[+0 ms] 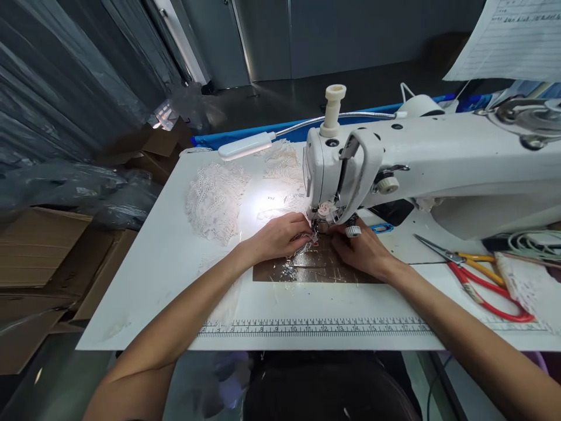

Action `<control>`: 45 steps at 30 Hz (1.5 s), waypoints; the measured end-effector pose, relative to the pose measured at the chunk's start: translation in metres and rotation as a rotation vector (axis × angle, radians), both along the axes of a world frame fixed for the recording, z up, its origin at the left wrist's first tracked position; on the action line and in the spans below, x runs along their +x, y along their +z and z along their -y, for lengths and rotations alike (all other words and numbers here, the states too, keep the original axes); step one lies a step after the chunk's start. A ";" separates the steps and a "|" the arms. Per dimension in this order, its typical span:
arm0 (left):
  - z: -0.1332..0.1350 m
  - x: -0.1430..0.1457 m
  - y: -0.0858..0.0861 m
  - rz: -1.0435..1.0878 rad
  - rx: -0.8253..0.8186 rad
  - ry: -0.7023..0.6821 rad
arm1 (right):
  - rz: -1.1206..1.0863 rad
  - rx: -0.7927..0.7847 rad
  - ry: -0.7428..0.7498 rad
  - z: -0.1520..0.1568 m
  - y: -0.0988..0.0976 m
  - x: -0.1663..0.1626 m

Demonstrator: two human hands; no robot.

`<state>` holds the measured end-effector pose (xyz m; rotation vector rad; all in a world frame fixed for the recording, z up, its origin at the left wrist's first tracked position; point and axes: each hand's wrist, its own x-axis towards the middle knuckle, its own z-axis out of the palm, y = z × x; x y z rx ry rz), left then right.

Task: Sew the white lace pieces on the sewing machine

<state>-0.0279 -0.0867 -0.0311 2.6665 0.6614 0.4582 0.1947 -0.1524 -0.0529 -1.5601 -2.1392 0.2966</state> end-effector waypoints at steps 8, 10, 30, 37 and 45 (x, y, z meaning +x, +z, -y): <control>0.000 0.003 -0.003 0.130 -0.137 0.116 | -0.062 -0.021 -0.063 0.002 -0.012 0.005; 0.002 0.005 -0.003 0.135 -0.151 0.161 | -0.052 -0.015 -0.065 0.003 -0.012 0.005; 0.007 0.007 -0.017 0.073 0.220 0.051 | -0.047 0.048 -0.002 0.005 -0.015 0.006; 0.006 0.008 -0.019 0.047 0.319 0.029 | 0.154 0.059 0.084 0.011 -0.008 0.000; 0.005 0.000 -0.014 0.046 0.423 -0.118 | 0.198 0.100 0.095 0.014 -0.007 -0.004</control>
